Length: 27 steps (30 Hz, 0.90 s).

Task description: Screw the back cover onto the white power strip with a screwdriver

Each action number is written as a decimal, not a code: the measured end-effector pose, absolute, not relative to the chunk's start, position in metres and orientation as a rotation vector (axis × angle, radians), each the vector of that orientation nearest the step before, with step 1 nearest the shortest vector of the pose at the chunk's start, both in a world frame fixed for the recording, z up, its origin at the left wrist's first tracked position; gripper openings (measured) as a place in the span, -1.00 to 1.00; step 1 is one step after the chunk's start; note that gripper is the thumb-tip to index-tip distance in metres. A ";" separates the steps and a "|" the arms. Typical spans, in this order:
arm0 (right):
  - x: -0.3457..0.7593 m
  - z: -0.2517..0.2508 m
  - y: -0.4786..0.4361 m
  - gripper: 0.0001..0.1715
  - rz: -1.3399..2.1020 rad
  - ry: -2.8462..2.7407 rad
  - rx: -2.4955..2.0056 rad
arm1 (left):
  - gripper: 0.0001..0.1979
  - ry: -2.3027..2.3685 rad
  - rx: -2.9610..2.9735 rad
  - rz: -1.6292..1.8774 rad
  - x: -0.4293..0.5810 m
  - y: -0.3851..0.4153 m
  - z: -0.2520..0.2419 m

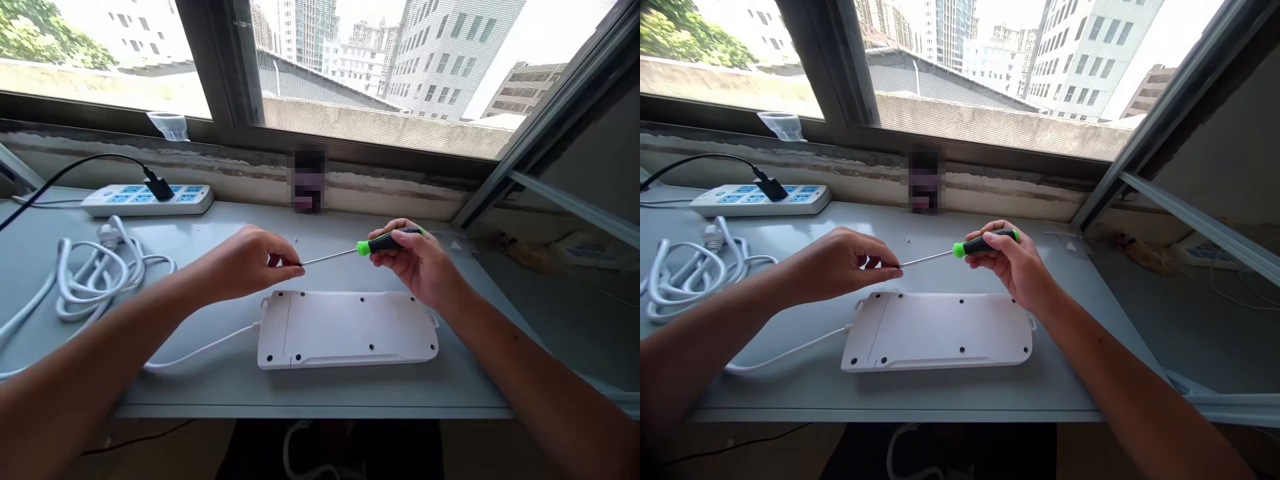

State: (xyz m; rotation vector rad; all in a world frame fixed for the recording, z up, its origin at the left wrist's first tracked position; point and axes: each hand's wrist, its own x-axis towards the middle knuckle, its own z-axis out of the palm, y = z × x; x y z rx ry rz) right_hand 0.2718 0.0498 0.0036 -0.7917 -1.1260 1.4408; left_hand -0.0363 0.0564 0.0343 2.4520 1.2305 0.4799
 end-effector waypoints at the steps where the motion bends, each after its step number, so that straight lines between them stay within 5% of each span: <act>1: 0.272 0.004 0.049 -0.80 1.440 -1.135 -0.793 | -0.70 1.231 2.455 0.462 -0.036 0.056 0.035; 27: 0.263 0.001 0.040 -0.77 1.613 -1.224 -0.810 | -0.81 1.239 2.430 -0.004 -0.047 0.049 0.048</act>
